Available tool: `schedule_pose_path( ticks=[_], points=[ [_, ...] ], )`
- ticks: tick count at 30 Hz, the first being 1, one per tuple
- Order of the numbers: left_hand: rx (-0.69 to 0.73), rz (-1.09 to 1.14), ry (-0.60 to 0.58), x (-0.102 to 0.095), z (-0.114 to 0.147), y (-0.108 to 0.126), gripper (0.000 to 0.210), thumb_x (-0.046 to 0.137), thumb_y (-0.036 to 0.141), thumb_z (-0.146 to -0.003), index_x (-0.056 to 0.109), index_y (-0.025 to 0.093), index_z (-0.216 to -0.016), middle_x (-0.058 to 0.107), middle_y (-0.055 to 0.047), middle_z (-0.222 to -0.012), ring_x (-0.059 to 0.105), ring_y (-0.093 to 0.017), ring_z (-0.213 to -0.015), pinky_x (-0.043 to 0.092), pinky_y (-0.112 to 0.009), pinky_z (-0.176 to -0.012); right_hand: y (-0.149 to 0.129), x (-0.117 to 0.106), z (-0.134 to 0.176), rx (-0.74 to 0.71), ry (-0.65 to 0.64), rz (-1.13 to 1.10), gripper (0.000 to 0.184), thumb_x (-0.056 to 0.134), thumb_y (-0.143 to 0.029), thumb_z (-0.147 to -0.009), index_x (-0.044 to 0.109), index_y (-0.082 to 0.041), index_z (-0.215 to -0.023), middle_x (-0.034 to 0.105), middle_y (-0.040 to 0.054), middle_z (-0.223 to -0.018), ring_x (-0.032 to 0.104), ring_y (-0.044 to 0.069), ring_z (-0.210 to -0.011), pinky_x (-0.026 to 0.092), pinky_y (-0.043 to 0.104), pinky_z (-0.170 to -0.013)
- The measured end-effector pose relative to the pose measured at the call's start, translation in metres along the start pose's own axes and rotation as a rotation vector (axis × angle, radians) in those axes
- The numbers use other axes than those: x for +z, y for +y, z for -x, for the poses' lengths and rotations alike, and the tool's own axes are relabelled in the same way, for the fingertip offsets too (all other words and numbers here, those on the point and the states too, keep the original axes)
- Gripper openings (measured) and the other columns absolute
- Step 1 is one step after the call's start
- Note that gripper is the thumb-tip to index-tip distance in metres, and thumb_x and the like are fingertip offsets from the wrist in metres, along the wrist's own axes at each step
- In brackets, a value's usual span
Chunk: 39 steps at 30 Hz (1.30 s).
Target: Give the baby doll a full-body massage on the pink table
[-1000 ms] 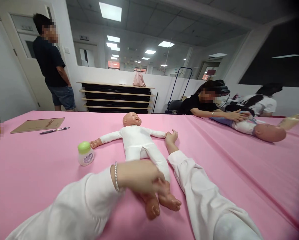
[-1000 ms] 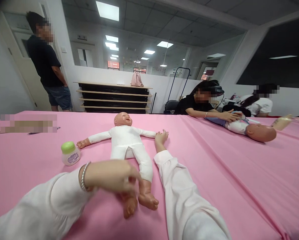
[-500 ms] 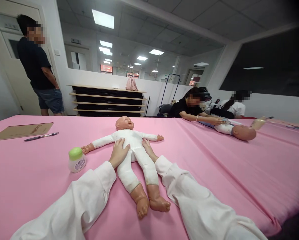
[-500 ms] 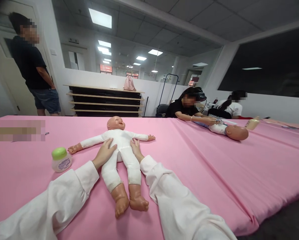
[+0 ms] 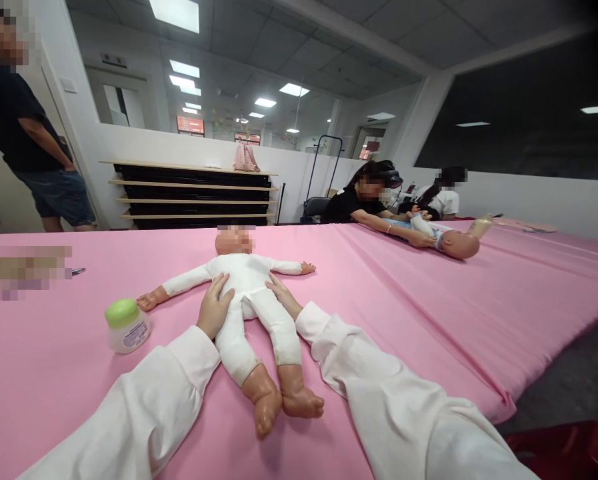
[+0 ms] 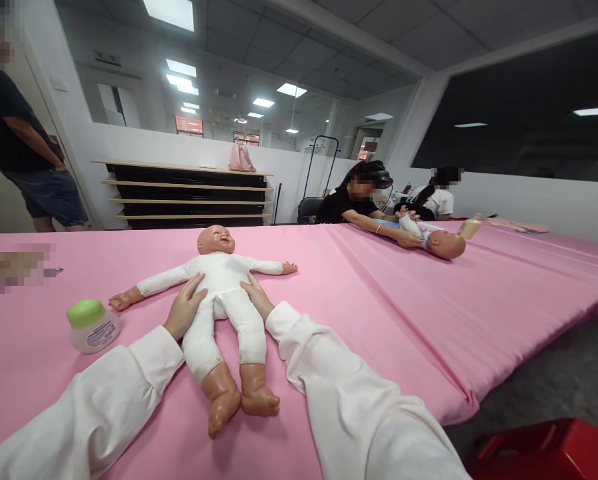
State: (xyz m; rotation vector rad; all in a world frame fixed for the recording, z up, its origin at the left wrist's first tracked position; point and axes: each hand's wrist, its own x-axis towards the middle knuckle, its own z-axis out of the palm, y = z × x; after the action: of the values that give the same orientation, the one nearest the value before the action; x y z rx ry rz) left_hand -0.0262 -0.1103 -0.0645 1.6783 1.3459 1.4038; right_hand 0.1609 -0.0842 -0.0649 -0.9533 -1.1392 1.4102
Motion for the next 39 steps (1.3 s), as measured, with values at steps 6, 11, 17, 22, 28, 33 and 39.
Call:
schedule_pose_path(
  ticks=[6,11,17,22,28,33,39],
  points=[
    [-0.023,0.047,-0.004,0.0,0.001,-0.004,0.047,0.048,0.027,-0.079,0.048,0.013,-0.124,0.035,-0.009,-0.139,0.025,-0.018,-0.132,0.016,-0.035,-0.111,0.0,0.005,0.001,-0.011,-0.021,-0.077,0.07,0.063,-0.03,-0.065,0.038,-0.02,-0.129,0.044,0.0016,-0.133,0.039,0.021,-0.124,0.028,0.035,-0.107],
    [-0.043,0.147,-0.05,-0.003,-0.002,-0.008,0.048,0.048,0.026,-0.078,0.046,0.016,-0.126,0.035,-0.005,-0.139,0.023,-0.017,-0.133,0.014,-0.033,-0.111,0.006,0.01,0.001,-0.034,-0.03,-0.115,0.07,0.064,-0.033,-0.063,0.037,-0.021,-0.127,0.045,0.0045,-0.131,0.043,0.022,-0.122,0.029,0.038,-0.106],
    [-0.147,0.133,0.061,-0.004,-0.003,-0.008,0.056,0.051,0.029,-0.076,0.041,0.014,-0.129,0.018,-0.007,-0.146,0.013,-0.019,-0.135,0.01,-0.035,-0.112,0.008,0.014,0.006,-0.098,0.002,-0.072,0.061,0.062,-0.033,-0.067,0.038,-0.021,-0.121,0.046,0.0049,-0.13,0.044,0.021,-0.12,0.031,0.037,-0.105],
    [-0.198,0.163,0.036,-0.003,-0.005,-0.008,0.066,0.051,0.03,-0.077,0.029,0.008,-0.135,0.023,-0.01,-0.145,0.018,-0.02,-0.134,0.013,-0.035,-0.111,0.001,0.016,0.013,-0.051,0.028,-0.085,0.055,0.06,-0.03,-0.069,0.039,-0.022,-0.119,0.05,0.0042,-0.126,0.047,0.021,-0.117,0.034,0.037,-0.103],
    [-0.206,0.149,-0.013,-0.004,-0.004,-0.005,0.066,0.049,0.033,-0.078,0.029,0.008,-0.135,0.023,-0.01,-0.145,0.02,-0.021,-0.134,0.014,-0.034,-0.111,-0.01,0.019,0.021,-0.02,-0.014,-0.143,0.048,0.061,-0.026,-0.068,0.047,-0.02,-0.113,0.058,0.0052,-0.117,0.054,0.022,-0.109,0.037,0.039,-0.099],
    [-0.214,0.148,-0.01,-0.005,-0.003,-0.004,0.064,0.05,0.032,-0.078,0.031,0.01,-0.134,0.025,-0.01,-0.144,0.02,-0.021,-0.134,0.015,-0.035,-0.111,-0.013,0.018,0.022,0.002,-0.064,-0.186,0.042,0.061,-0.021,-0.067,0.053,-0.018,-0.108,0.062,0.0053,-0.11,0.058,0.022,-0.102,0.037,0.04,-0.099],
    [-0.197,0.166,-0.005,-0.004,-0.003,-0.004,0.062,0.051,0.031,-0.077,0.034,0.011,-0.133,0.026,-0.01,-0.143,0.022,-0.021,-0.133,0.016,-0.034,-0.111,-0.012,0.016,0.017,0.072,-0.031,-0.268,0.027,0.055,-0.022,-0.075,0.057,-0.016,-0.102,0.066,0.0063,-0.1,0.059,0.02,-0.1,0.038,0.038,-0.099]
  ],
)
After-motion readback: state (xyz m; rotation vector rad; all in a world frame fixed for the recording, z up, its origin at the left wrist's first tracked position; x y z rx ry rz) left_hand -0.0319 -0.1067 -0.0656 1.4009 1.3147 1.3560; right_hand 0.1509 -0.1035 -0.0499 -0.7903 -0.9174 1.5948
